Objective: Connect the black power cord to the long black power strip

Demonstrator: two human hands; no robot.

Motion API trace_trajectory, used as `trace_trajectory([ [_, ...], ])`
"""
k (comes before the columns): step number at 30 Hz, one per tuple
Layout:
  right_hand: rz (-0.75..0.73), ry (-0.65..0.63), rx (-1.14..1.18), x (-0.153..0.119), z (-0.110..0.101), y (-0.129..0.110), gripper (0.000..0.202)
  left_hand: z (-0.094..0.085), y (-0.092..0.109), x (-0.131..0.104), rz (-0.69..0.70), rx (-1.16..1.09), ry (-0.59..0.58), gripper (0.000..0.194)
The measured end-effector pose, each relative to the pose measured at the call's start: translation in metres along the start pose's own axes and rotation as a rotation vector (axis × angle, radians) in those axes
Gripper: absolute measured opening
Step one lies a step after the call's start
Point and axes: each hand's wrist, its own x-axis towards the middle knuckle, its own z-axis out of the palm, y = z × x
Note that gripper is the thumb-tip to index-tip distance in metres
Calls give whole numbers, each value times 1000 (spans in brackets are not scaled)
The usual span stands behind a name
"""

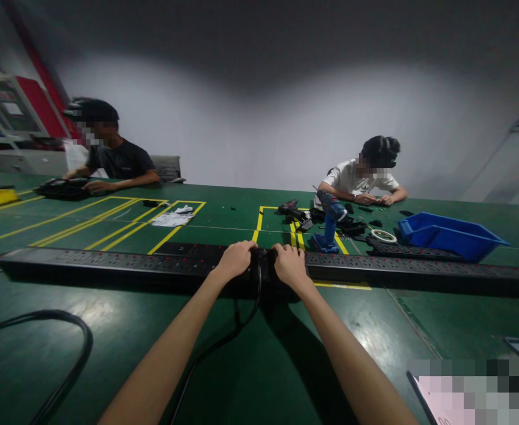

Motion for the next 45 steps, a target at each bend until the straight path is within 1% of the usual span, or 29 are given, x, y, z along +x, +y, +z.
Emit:
trace_trajectory([
  [5, 4, -1, 9, 0, -1, 0, 40, 1, 0, 0, 5, 11, 18, 30],
  [13, -12, 40, 34, -2, -2, 0, 39, -3, 0, -1, 5, -20, -31, 31],
  [18, -12, 8, 45, -2, -4, 1, 39, -4, -1, 0, 12, -10, -50, 33],
  [22, -4, 14, 81, 0, -7, 0, 37, -4, -4, 1, 49, -33, -48, 33],
  [24, -55, 27, 149, 2, -10, -3, 36, -4, -6, 1, 65, -37, -49, 32],
  [26, -174, 43, 236, 3, -12, -6, 35, -3, -7, 2, 71, -33, -48, 32],
  [28, -292, 54, 303, 3, -13, -8, 38, -2, -9, 3, 69, -24, -55, 32],
  [30, -347, 45, 343, 4, -13, -11, 42, -2, -11, 7, 59, -21, -77, 31],
  [34, -314, 9, 381, 6, -11, -13, 43, -5, -14, 20, 38, -51, -147, 30],
  [37, -285, 4, 407, 8, -11, -12, 40, -8, -14, 26, 80, -49, -184, 29],
  [39, -287, -3, 433, 10, -11, -11, 40, -9, -12, 25, 94, -22, -183, 29],
  [42, -284, -21, 469, 12, -12, -8, 42, -7, -7, 21, 64, 29, -176, 29],
  [45, -302, -13, 490, 12, -13, -6, 41, -4, -4, 19, 37, 65, -177, 29],
])
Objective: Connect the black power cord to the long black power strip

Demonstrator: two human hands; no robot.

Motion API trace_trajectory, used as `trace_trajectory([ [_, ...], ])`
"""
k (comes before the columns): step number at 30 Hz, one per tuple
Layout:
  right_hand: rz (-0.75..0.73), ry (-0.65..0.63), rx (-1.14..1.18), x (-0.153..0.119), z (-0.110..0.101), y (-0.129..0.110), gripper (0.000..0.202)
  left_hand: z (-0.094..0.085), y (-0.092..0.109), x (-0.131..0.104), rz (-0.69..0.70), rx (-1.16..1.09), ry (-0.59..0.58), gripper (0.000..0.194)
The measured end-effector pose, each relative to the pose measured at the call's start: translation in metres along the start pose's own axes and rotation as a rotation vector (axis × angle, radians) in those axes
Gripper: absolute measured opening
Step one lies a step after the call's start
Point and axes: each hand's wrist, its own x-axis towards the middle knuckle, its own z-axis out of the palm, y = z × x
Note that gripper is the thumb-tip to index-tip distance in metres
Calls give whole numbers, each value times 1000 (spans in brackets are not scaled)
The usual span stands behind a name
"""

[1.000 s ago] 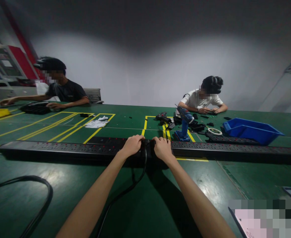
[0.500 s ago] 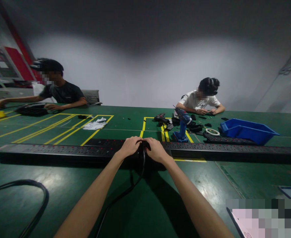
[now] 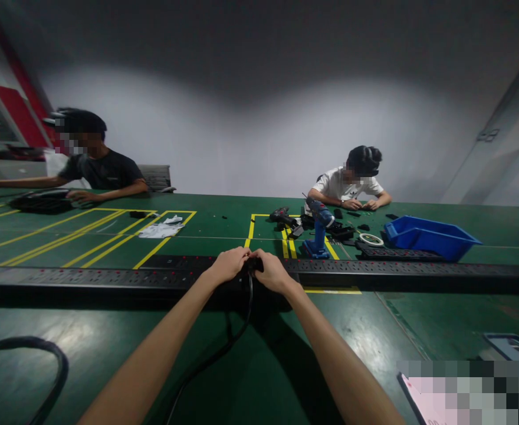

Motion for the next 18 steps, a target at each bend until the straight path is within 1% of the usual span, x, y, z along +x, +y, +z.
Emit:
trace_trajectory([
  [4, -15, 8, 5, -1, 0, -1, 39, 4, 1, 1, -9, 18, -12, 28],
  [9, 22, 11, 4, -2, 0, -2, 39, 6, -3, 1, -12, -27, 18, 26],
  [12, 6, 33, 8, -2, 1, -2, 40, 2, -6, 0, 30, -86, 20, 25],
  [15, 12, 20, -6, -2, 1, -2, 42, -4, -8, 2, 92, -133, -12, 25],
  [18, 39, -22, -49, -2, 1, -3, 45, -8, -7, 5, 77, -117, -31, 26],
])
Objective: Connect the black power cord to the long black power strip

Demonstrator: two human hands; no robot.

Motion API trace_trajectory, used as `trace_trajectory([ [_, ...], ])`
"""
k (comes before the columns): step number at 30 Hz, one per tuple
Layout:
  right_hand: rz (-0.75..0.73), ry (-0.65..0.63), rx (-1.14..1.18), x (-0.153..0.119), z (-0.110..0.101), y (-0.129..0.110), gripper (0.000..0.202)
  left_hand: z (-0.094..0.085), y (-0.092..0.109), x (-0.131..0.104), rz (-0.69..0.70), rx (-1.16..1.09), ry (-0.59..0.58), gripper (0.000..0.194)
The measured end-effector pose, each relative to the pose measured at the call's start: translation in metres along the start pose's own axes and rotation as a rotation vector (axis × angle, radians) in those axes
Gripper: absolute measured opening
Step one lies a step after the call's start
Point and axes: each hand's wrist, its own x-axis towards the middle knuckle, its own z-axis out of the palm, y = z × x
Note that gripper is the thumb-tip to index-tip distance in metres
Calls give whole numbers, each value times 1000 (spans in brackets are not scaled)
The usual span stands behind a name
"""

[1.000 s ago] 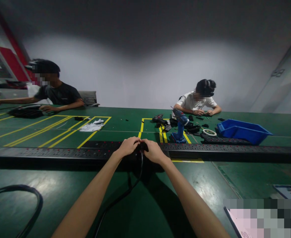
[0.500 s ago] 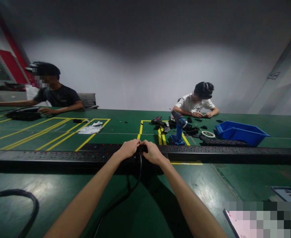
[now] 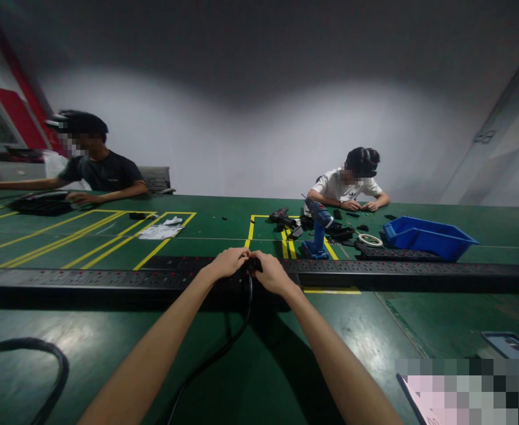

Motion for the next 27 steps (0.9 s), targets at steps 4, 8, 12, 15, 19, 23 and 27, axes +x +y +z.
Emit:
trace_trajectory([
  [4, -5, -13, -29, 0, 0, -1, 45, 6, 7, -4, -63, 52, 48, 26],
  [8, 39, 23, -4, -1, 0, -2, 46, 14, 11, -13, -56, 82, 133, 28],
  [12, 62, 39, 21, 0, 1, -1, 45, 13, 14, -18, -62, 112, 129, 28],
  [15, 28, 50, 48, 1, 3, 2, 43, 10, 16, -20, -89, 105, 116, 29],
  [19, -18, 62, 85, 4, 7, 9, 43, 10, 16, -21, -103, 108, 129, 29],
  [23, -43, 66, 100, 5, 10, 12, 39, 12, 12, -20, -74, 84, 134, 29],
  [27, -60, 66, 86, 5, 11, 13, 37, 11, 9, -21, -68, 60, 121, 29],
])
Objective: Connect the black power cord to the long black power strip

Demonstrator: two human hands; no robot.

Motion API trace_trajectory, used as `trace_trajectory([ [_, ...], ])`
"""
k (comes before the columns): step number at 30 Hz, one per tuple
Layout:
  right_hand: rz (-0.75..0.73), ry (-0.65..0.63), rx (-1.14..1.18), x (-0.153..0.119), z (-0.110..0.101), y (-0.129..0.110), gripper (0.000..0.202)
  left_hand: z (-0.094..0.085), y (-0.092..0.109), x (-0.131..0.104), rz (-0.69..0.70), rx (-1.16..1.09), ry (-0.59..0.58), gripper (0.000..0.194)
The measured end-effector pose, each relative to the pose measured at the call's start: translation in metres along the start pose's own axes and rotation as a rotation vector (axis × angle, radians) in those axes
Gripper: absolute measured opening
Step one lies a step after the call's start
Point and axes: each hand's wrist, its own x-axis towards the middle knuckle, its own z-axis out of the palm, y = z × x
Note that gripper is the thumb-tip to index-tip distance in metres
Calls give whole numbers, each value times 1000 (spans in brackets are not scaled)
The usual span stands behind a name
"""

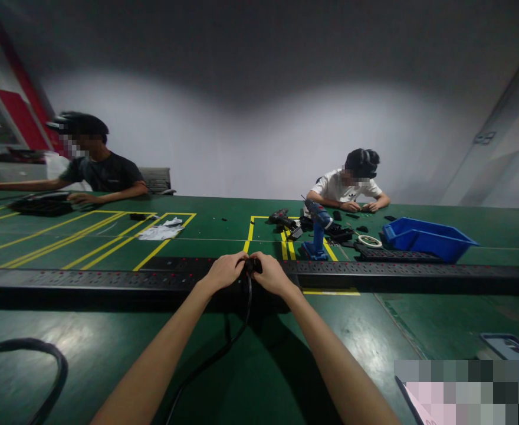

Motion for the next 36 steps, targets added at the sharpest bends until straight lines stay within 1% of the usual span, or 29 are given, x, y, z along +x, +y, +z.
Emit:
trace_trajectory([
  [3, -10, -1, -28, 0, 1, 1, 40, -2, -2, -1, 8, 7, -12, 30],
  [8, -91, -2, -82, -1, 1, -1, 44, -2, -2, 0, 14, 35, -25, 31],
  [11, -120, -35, -131, -3, -2, -5, 42, -2, -1, 1, 11, 41, -24, 31],
  [14, -153, -79, -237, -4, -6, -10, 39, 0, -1, 2, 9, 31, -18, 31],
  [18, -123, -127, -307, -1, -12, -16, 32, 3, -3, 2, 19, 2, 0, 30],
  [22, -81, -146, -291, 0, -15, -17, 30, 4, -6, 2, 46, -23, 19, 27],
  [27, -103, -86, -249, -2, -11, -12, 37, 5, -7, 1, 53, -26, 29, 27],
  [29, -83, -77, -228, 0, -9, -10, 41, 5, -7, 1, 46, -21, 30, 27],
  [32, -29, -78, -183, 5, -6, -6, 40, 4, -6, 1, 44, -19, 28, 27],
  [36, -44, -58, -104, 8, -6, -3, 41, 2, -4, 1, 29, -8, 20, 27],
])
